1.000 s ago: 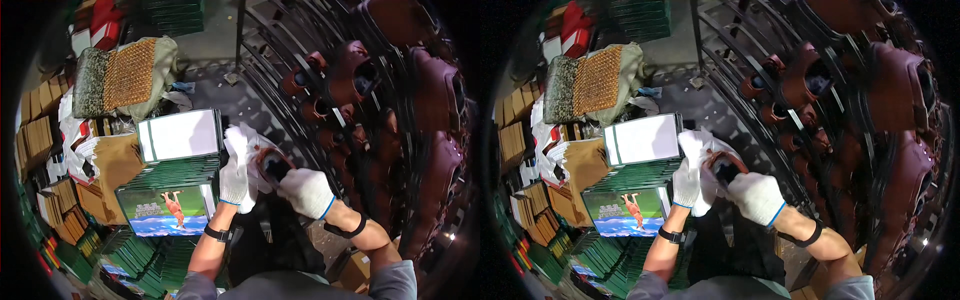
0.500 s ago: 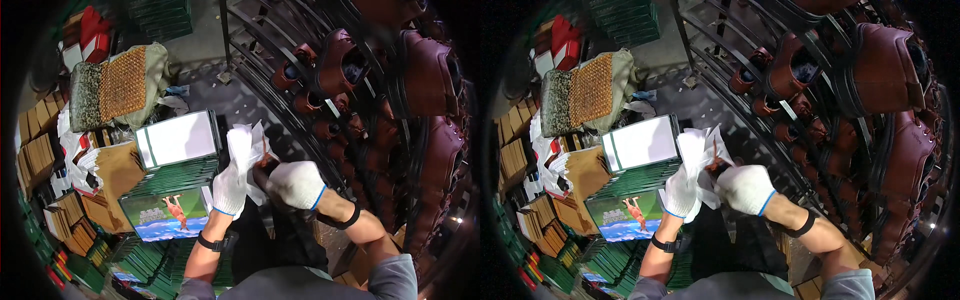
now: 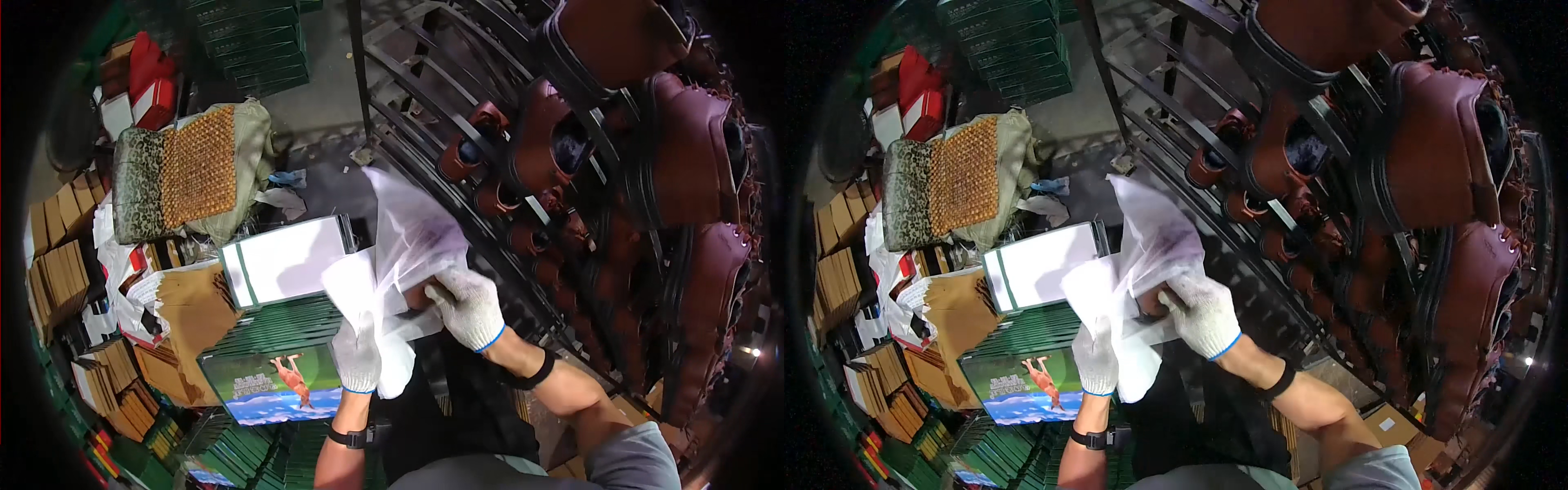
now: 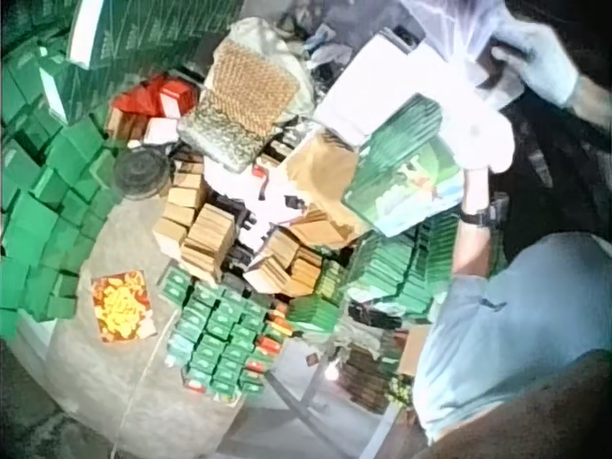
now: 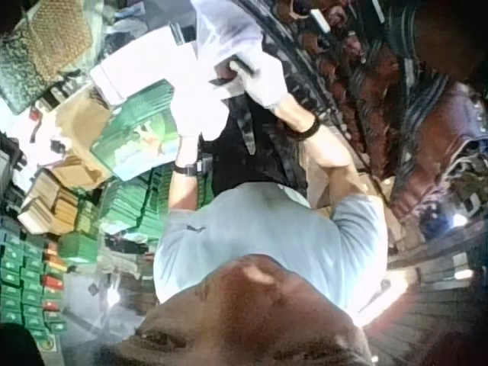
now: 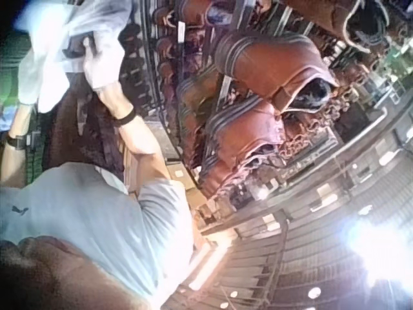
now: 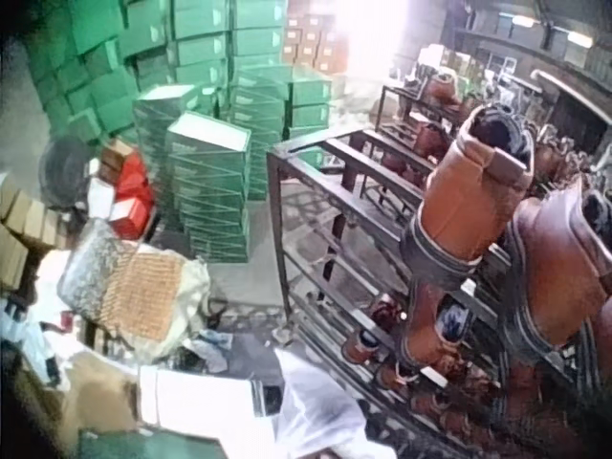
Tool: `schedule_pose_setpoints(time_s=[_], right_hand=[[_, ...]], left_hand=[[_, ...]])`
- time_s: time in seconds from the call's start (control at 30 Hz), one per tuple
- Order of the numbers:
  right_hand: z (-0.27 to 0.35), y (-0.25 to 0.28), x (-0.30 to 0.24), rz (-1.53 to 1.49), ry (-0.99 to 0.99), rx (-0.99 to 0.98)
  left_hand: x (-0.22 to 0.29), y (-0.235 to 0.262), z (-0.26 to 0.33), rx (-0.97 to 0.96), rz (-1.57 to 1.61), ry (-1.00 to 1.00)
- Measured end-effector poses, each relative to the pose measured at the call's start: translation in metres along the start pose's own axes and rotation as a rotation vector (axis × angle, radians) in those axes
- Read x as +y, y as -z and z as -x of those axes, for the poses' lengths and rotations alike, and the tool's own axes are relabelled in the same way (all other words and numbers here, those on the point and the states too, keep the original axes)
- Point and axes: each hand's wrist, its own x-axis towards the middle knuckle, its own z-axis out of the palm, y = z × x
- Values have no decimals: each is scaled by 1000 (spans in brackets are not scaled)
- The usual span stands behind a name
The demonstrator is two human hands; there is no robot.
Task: Cleaning and wrapping shoes in protective white paper and placing them onto racks.
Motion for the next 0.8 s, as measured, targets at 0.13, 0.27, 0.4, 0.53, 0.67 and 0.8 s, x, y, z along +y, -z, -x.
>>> schedule_pose_setpoints(time_s=[0.13, 0.27, 0.4, 0.53, 0.67, 0.8], right_hand=[[-95, -30, 21, 410, 346, 291], [-247, 4, 86, 480, 324, 459], [-112, -57, -17, 161, 81, -13], [-38, -31, 19, -50, -362, -386], [-51, 16, 71, 661, -387, -165], [-114, 21, 85, 532, 159, 369]], left_hand=[[-53, -9, -31, 59, 321, 47], [-13, -50, -66, 30, 253, 55], [-34, -31, -76, 204, 366, 53], [-53, -37, -78, -72, 666, 174], [-51, -27, -69, -124, 454, 148], [-52, -45, -64, -7, -123, -242]])
